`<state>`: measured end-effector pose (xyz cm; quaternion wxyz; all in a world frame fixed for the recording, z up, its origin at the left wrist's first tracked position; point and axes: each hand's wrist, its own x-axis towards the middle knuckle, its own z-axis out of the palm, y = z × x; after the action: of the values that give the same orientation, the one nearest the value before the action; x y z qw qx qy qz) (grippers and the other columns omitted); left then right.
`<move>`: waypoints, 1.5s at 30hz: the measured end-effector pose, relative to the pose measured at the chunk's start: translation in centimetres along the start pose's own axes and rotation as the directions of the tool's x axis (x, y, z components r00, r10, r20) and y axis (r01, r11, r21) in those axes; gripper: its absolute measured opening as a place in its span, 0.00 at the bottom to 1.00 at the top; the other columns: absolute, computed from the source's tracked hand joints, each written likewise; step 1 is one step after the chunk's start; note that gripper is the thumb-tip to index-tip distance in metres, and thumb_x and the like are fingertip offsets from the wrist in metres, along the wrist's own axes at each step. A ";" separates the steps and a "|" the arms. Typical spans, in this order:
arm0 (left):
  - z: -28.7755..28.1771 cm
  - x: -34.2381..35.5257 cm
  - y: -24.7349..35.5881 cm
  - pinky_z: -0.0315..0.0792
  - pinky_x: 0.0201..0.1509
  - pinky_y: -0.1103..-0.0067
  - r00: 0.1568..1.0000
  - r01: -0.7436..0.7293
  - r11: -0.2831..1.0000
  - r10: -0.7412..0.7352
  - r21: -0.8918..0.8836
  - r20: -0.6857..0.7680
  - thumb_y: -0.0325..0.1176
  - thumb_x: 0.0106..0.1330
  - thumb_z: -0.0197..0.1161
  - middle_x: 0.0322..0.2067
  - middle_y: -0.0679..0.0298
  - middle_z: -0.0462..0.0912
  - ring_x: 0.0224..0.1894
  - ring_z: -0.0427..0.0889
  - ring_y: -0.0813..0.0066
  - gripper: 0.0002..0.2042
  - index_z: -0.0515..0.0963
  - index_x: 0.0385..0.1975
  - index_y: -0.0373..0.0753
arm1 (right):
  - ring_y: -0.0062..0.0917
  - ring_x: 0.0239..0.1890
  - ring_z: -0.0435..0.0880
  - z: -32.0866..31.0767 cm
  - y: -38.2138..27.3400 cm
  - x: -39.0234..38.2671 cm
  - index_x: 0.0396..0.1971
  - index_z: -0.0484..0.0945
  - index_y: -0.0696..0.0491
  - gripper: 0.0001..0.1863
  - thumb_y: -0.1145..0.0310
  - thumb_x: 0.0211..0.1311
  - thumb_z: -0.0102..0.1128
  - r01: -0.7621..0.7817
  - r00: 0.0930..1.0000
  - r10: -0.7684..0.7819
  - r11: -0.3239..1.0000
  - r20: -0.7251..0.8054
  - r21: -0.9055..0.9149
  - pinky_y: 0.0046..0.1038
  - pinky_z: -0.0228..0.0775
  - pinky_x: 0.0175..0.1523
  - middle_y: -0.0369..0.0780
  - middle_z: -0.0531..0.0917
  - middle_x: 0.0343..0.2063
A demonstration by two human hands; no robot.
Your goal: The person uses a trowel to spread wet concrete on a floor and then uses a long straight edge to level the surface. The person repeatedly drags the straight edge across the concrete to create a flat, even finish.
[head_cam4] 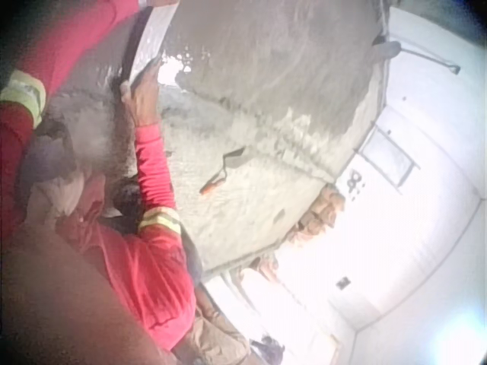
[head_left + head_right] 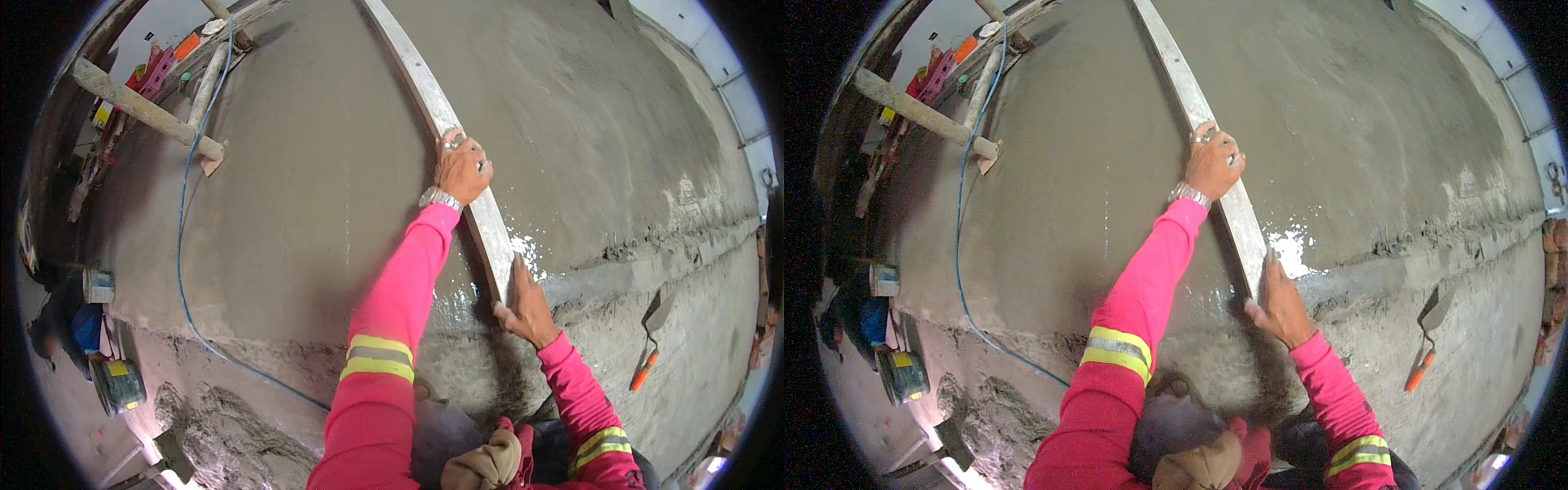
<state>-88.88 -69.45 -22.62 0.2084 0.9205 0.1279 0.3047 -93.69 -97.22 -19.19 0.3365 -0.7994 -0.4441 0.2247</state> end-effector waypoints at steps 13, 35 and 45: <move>-0.9 -0.1 0.0 0.51 0.65 0.63 0.999 0.033 0.999 -0.033 0.013 0.012 0.36 0.52 0.64 0.37 0.63 0.80 0.58 0.64 0.53 0.07 0.81 0.22 0.39 | 0.61 0.54 0.66 -0.3 0.4 0.5 0.64 0.40 0.67 0.51 0.67 0.43 0.61 0.087 0.996 -0.087 0.994 0.012 -0.064 0.43 0.61 0.60 0.69 0.60 0.56; -0.6 -2.5 1.1 0.51 0.65 0.62 0.998 0.035 0.999 -0.036 -0.022 -0.052 0.36 0.51 0.63 0.36 0.61 0.80 0.57 0.63 0.53 0.07 0.81 0.19 0.39 | 0.59 0.59 0.62 -0.5 -0.1 -1.4 0.64 0.41 0.68 0.52 0.69 0.41 0.62 0.067 0.995 -0.064 0.997 0.071 -0.035 0.41 0.57 0.64 0.67 0.58 0.58; -1.0 -1.6 1.1 0.53 0.63 0.61 0.999 0.029 1.000 -0.030 -0.011 -0.043 0.35 0.51 0.63 0.36 0.60 0.80 0.57 0.63 0.52 0.07 0.81 0.21 0.40 | 0.58 0.56 0.65 -0.9 0.6 -0.8 0.64 0.42 0.68 0.51 0.66 0.42 0.61 0.063 0.996 -0.060 0.996 0.065 -0.056 0.41 0.59 0.62 0.66 0.62 0.56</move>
<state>-90.64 -70.64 -22.19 0.2150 0.9106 0.1443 0.3221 -93.20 -98.38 -18.98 0.3055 -0.7873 -0.4853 0.2266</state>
